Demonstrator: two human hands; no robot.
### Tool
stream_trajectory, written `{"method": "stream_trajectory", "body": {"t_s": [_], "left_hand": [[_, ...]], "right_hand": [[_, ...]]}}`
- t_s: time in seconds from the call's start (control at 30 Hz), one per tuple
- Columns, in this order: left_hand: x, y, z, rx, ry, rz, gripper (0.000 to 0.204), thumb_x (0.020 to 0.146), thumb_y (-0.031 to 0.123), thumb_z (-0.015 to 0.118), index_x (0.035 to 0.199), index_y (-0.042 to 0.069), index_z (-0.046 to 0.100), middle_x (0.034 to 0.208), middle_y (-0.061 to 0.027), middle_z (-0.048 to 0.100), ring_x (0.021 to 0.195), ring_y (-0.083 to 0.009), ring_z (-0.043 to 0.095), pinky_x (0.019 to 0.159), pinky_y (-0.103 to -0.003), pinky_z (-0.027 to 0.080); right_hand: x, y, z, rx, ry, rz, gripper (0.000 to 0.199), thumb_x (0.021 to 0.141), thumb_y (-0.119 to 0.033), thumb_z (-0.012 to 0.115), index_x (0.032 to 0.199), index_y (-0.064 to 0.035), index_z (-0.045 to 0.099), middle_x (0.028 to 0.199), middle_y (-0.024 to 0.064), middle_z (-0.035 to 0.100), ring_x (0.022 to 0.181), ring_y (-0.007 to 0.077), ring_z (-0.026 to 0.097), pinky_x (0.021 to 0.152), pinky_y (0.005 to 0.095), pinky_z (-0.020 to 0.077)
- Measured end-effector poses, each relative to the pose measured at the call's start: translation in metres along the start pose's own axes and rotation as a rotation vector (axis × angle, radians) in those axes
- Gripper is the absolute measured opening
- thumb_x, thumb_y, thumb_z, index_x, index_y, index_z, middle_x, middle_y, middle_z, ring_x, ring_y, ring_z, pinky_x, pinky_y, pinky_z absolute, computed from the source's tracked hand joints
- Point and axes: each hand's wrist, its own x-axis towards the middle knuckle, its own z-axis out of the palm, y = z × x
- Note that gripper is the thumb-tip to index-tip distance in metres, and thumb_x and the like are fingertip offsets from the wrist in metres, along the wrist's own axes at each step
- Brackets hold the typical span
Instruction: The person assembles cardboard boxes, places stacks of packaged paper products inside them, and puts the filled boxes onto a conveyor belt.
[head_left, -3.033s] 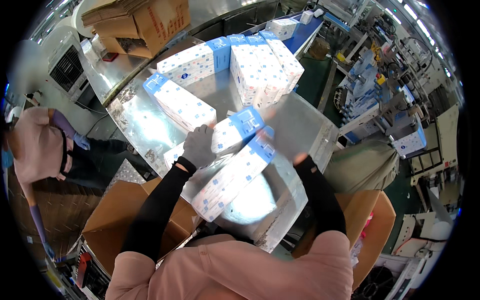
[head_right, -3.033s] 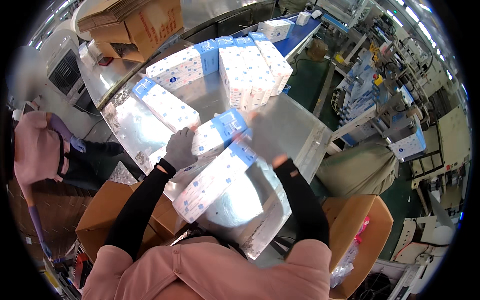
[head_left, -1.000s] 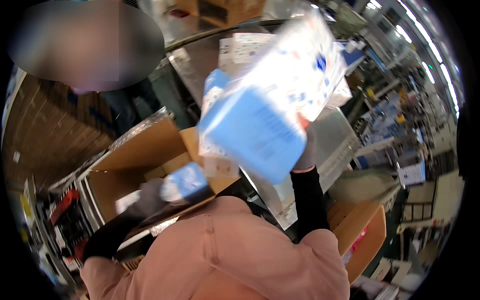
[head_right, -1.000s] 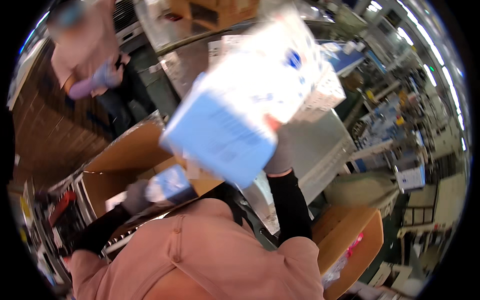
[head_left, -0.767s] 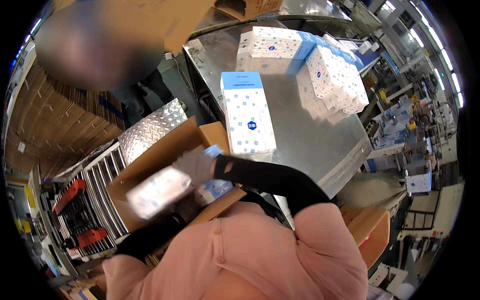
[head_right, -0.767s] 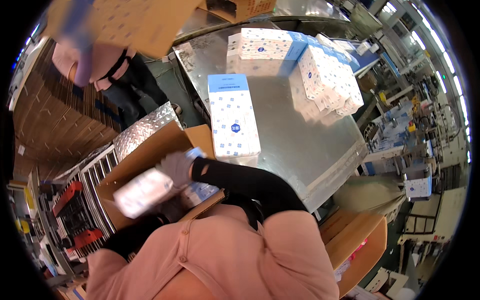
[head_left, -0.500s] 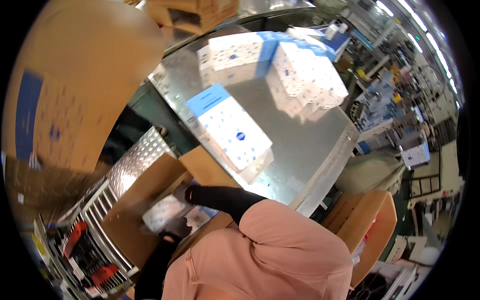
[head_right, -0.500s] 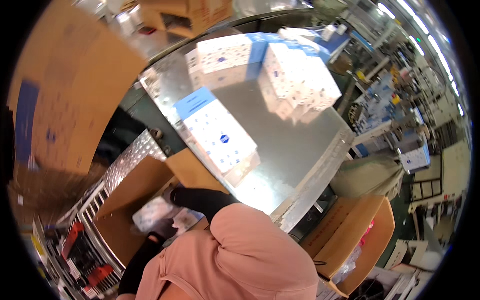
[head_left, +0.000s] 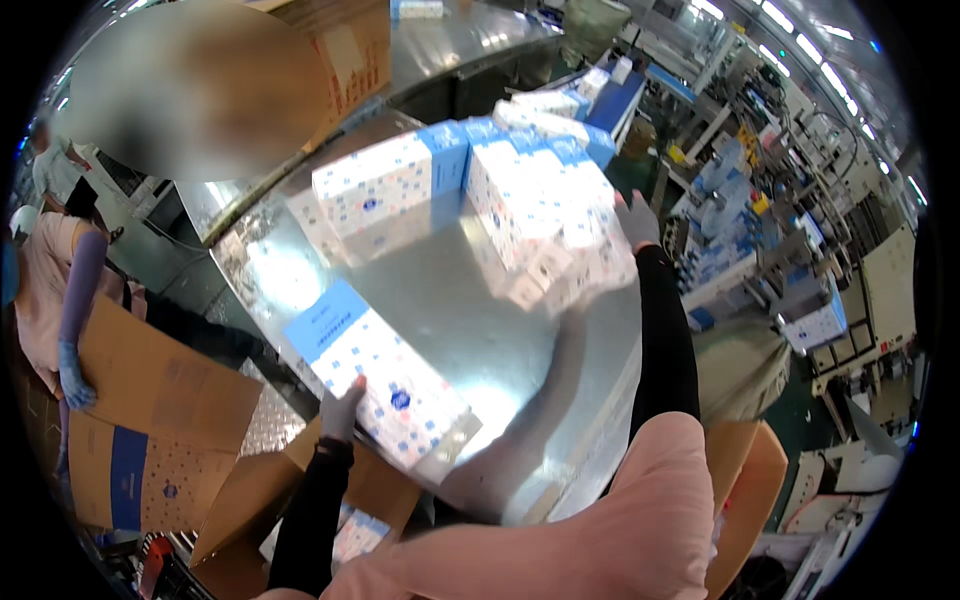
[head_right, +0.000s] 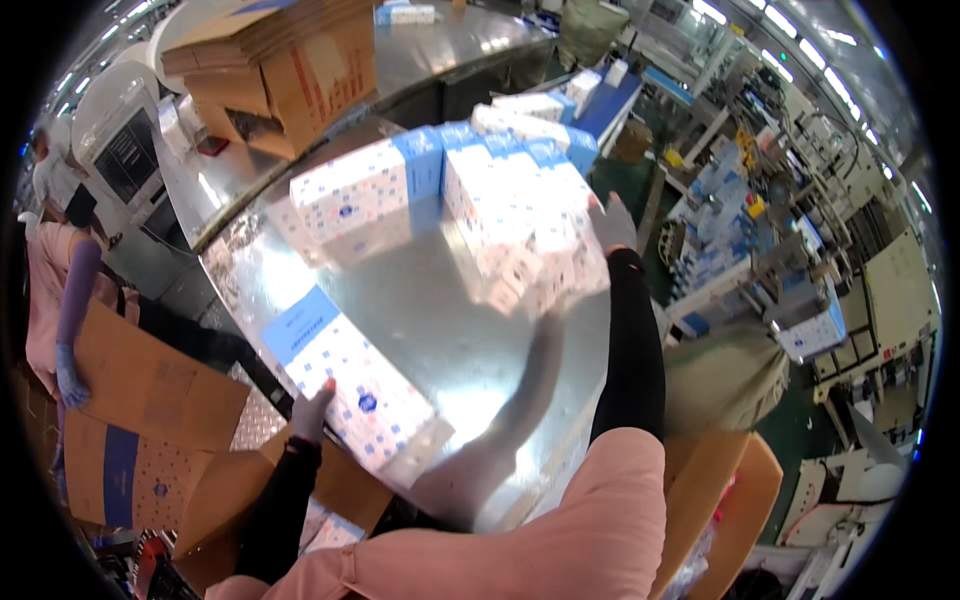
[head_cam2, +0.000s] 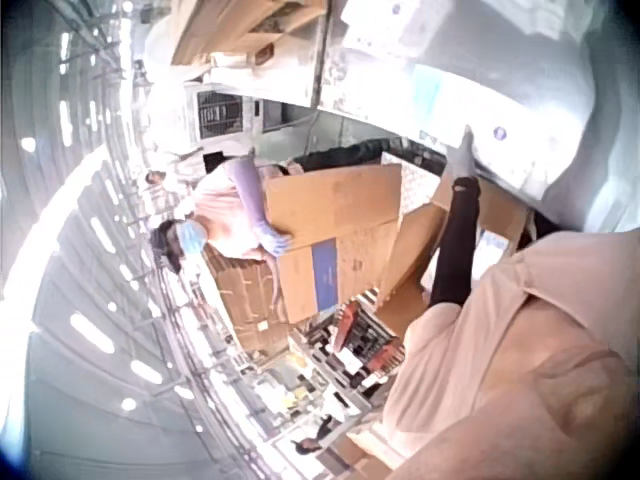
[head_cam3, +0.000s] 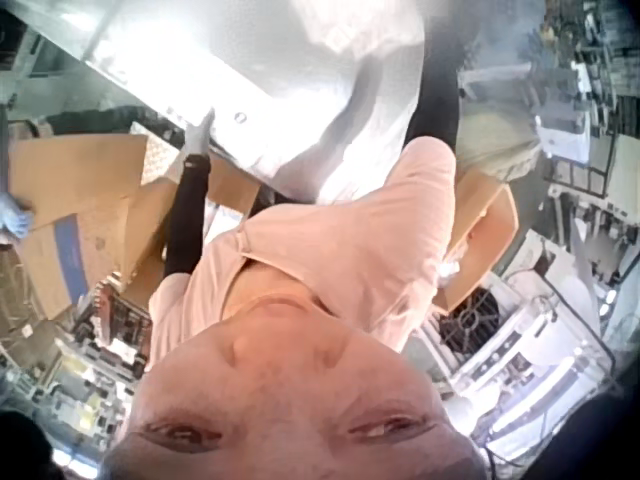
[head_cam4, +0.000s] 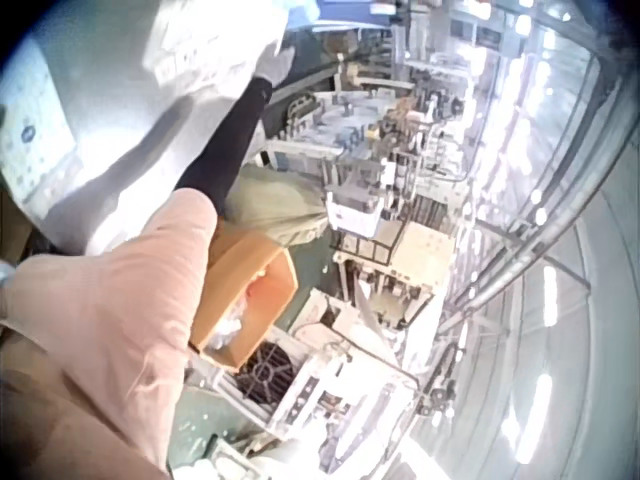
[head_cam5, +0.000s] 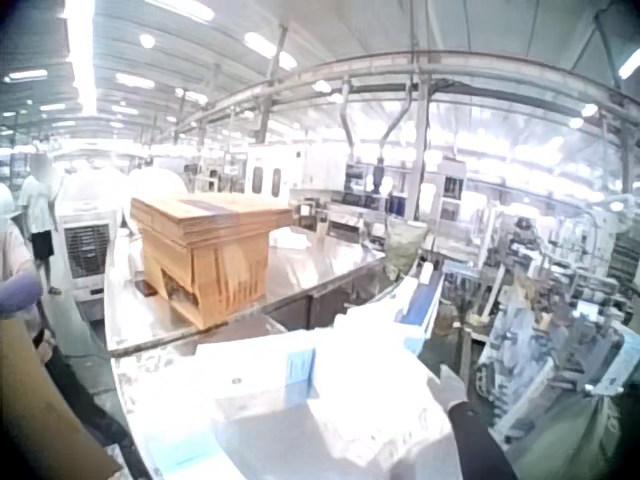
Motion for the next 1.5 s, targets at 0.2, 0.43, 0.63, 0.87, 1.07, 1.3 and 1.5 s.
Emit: {"method": "stream_trajectory", "body": {"t_s": [0.2,0.43,0.63,0.87,1.07,1.3,1.5], "left_hand": [[0.051,0.013,0.026,0.071,0.028,0.084,0.049,0.084,0.015,0.073,0.125,-0.006,0.055,0.115,-0.0117,0.065,0.100,-0.0173,0.062,0.087,-0.030,0.050],[0.189,0.078,0.119,-0.008,-0.279,-0.060,0.059,0.086,0.016,0.065,0.138,0.003,0.042,0.113,-0.0119,0.063,0.100,-0.0214,0.063,0.084,-0.033,0.053],[0.171,0.089,0.123,-0.128,-0.400,0.114,0.093,0.069,-0.002,0.065,0.151,0.011,0.024,0.128,-0.0126,0.056,0.116,-0.0269,0.057,0.093,-0.037,0.051],[0.179,0.174,0.219,1.143,-0.008,0.567,0.110,0.057,0.031,0.082,0.147,-0.003,0.028,0.119,-0.0267,0.059,0.113,-0.0376,0.058,0.095,-0.039,0.047],[0.266,0.194,0.238,1.433,-0.132,0.427,0.115,0.065,0.046,0.074,0.151,-0.004,0.016,0.120,-0.0269,0.062,0.107,-0.0397,0.062,0.095,-0.041,0.048],[0.154,0.154,0.195,1.441,-0.254,0.649,0.104,0.075,0.044,0.069,0.152,0.001,0.015,0.106,-0.0234,0.064,0.090,-0.0384,0.065,0.080,-0.043,0.052],[-0.031,0.097,0.127,1.345,-0.593,0.799,0.113,0.069,0.047,0.076,0.153,0.003,0.015,0.094,-0.0226,0.063,0.073,-0.0352,0.065,0.064,-0.045,0.053]], "right_hand": [[0.023,0.008,0.054,0.643,-0.942,0.304,0.070,0.079,-0.051,0.075,0.127,-0.0031,0.061,0.116,0.0067,0.067,0.097,0.0124,0.061,0.087,0.0278,0.0469],[-0.012,-0.019,0.059,0.907,-0.830,0.052,0.063,0.083,-0.029,0.076,0.134,-0.0036,0.050,0.122,0.0085,0.063,0.099,0.0159,0.063,0.080,0.0313,0.0513],[-0.006,-0.022,0.068,0.869,-0.857,-0.012,0.069,0.081,-0.026,0.077,0.138,-0.0020,0.047,0.125,0.0106,0.061,0.111,0.0182,0.058,0.091,0.0329,0.0461],[-0.024,-0.020,0.063,1.163,-0.900,0.281,0.059,0.086,-0.018,0.072,0.136,0.0016,0.048,0.124,0.0111,0.062,0.110,0.0180,0.059,0.094,0.0320,0.0467],[-0.037,-0.041,0.081,1.272,-0.890,0.325,0.053,0.089,-0.021,0.069,0.133,0.0037,0.051,0.124,0.0124,0.063,0.107,0.0190,0.061,0.092,0.0314,0.0478],[-0.142,-0.034,0.004,1.175,-0.866,0.347,0.063,0.086,-0.020,0.071,0.139,0.0025,0.044,0.132,0.0152,0.056,0.118,0.0215,0.055,0.099,0.0355,0.0442],[-0.362,0.005,-0.115,1.312,-0.664,0.509,0.077,0.085,-0.013,0.068,0.148,0.0007,0.027,0.144,0.0150,0.044,0.129,0.0280,0.046,0.107,0.0409,0.0390]]}}
